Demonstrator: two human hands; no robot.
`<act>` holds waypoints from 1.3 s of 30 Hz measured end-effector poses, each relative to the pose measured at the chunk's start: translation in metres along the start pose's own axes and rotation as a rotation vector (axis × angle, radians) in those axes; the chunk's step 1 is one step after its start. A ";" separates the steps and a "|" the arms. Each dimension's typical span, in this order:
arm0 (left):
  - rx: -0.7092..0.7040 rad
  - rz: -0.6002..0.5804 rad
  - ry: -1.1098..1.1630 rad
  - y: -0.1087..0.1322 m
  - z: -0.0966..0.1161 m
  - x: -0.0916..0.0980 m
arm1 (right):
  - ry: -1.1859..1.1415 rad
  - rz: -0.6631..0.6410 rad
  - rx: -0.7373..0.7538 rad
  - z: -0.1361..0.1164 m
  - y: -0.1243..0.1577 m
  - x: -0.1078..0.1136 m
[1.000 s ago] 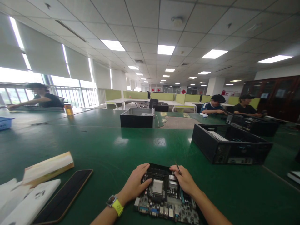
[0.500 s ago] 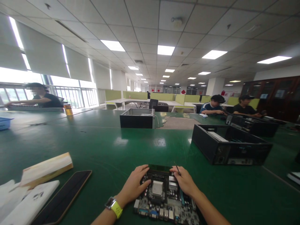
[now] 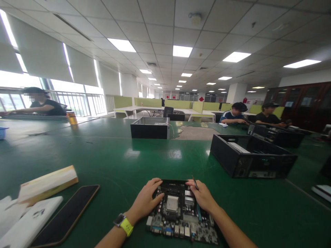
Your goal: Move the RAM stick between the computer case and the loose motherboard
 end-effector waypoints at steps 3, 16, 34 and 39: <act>-0.007 0.008 0.011 0.000 0.002 0.001 | -0.043 0.018 0.010 0.002 0.000 0.002; -0.022 0.040 0.018 0.001 0.005 0.011 | 0.024 -0.070 0.022 -0.005 0.000 -0.004; -0.089 0.001 -0.089 0.003 0.064 0.042 | -0.086 0.029 -0.045 0.007 0.000 0.002; -0.326 -0.283 -0.192 0.024 0.154 -0.009 | -0.134 0.091 -0.009 0.008 0.000 0.008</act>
Point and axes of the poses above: each hand's wrist, its own y-axis away from the middle knuckle, its own x-axis out of the back of the hand, z = x × y, the point moved 9 cm from there along -y, towards the middle knuckle, and after that the axes turned 13 degrees about -y, right-handed, at the moved point
